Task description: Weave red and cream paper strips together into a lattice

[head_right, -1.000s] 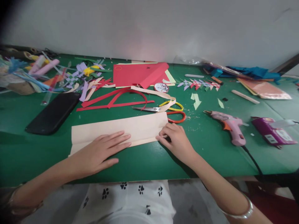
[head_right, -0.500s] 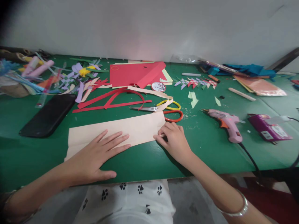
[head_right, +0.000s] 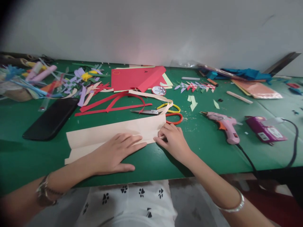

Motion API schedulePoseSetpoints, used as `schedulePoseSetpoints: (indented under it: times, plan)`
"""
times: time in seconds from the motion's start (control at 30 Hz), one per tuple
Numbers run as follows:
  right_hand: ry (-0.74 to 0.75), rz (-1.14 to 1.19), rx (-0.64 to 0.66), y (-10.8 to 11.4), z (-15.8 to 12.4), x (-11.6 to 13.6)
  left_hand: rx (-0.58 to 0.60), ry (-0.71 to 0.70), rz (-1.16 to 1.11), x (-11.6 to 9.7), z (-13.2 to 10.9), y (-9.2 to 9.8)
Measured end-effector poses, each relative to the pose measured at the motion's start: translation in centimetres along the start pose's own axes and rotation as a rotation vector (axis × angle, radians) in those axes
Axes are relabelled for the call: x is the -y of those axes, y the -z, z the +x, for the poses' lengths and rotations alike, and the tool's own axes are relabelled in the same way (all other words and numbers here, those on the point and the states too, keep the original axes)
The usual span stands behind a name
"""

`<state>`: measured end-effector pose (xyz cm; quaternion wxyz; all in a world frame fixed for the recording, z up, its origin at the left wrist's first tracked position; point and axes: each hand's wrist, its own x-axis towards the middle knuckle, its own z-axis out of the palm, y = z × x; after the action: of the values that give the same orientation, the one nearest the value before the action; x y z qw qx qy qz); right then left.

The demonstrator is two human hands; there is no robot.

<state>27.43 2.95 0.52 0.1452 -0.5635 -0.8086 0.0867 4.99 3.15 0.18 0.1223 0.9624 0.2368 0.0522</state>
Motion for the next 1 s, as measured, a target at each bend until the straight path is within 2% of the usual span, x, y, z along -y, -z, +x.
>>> schedulePoseSetpoints:
  times: [0.3,0.5,0.83,1.0]
  plan:
    - [0.017,0.141,-0.115,-0.2,-0.4,-0.9,0.025,0.002,-0.085,0.3,0.0,-0.6]
    - [-0.029,0.098,-0.162,0.0,-1.3,-2.1,0.074,0.03,-0.076,0.2,0.2,-0.4]
    - [-0.067,0.023,-0.128,0.2,-1.3,-2.1,0.051,0.022,-0.079,0.2,0.1,-0.5]
    - [-0.077,-0.024,-0.089,0.4,-1.0,-2.0,0.092,0.036,-0.065,0.2,0.2,-0.4]
